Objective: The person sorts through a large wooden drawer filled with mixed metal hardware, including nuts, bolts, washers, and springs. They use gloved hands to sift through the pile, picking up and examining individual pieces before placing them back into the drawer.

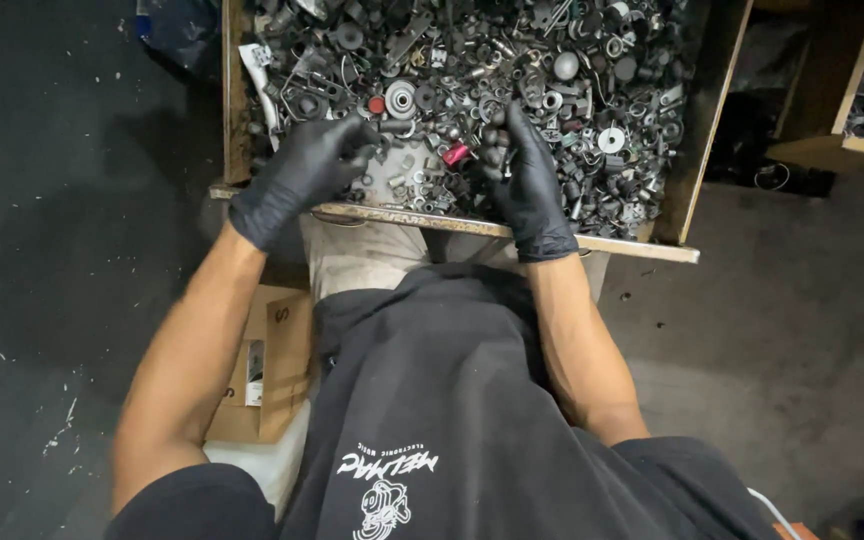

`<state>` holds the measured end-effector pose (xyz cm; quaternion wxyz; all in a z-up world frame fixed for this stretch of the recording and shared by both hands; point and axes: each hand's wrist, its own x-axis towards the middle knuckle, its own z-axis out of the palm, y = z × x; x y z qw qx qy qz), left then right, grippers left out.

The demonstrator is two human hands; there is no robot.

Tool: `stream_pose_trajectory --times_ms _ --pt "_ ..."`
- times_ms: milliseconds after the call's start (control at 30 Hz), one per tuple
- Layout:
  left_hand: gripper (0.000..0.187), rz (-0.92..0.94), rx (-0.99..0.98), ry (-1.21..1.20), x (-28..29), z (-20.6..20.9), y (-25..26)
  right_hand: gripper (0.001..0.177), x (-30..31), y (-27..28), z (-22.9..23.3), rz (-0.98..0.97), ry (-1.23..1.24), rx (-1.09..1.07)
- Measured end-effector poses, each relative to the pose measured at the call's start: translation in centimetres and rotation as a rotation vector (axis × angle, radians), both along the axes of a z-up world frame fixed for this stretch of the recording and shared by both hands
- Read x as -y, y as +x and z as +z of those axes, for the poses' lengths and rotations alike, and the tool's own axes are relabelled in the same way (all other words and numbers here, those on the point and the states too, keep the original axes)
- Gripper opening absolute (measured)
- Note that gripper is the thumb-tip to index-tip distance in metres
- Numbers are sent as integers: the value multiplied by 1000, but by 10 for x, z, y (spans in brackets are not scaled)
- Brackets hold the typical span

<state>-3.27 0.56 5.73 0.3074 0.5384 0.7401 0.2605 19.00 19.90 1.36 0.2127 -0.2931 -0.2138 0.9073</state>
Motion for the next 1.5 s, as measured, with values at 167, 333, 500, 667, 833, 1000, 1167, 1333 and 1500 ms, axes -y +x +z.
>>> stream_pose_trajectory --times_ms 167,333,500,667,833,1000,1167,1333,1500 --pt "16 -164 -454 327 11 -9 -8 22 4 1 10 3 -12 6" --pt "16 -146 -423 324 9 22 -4 24 2 2 1 4 40 47" --pt "17 -218 -571 342 11 42 -5 23 6 -1 6 -20 48 87" --pt "14 -181 -387 463 4 89 20 40 13 -3 25 69 -81 42" --pt "29 -93 -417 493 -17 56 50 60 51 -23 62 181 -79 23" --pt "51 348 -627 261 25 12 44 24 45 -19 6 171 -286 -223" --pt "41 161 -683 -122 45 -25 48 36 22 -6 2 71 -52 -74" --pt "72 158 -358 -203 3 28 105 33 8 5 24 36 -29 -61" --pt "102 144 -359 -373 -48 20 149 33 3 20 31 -14 -71 -63"
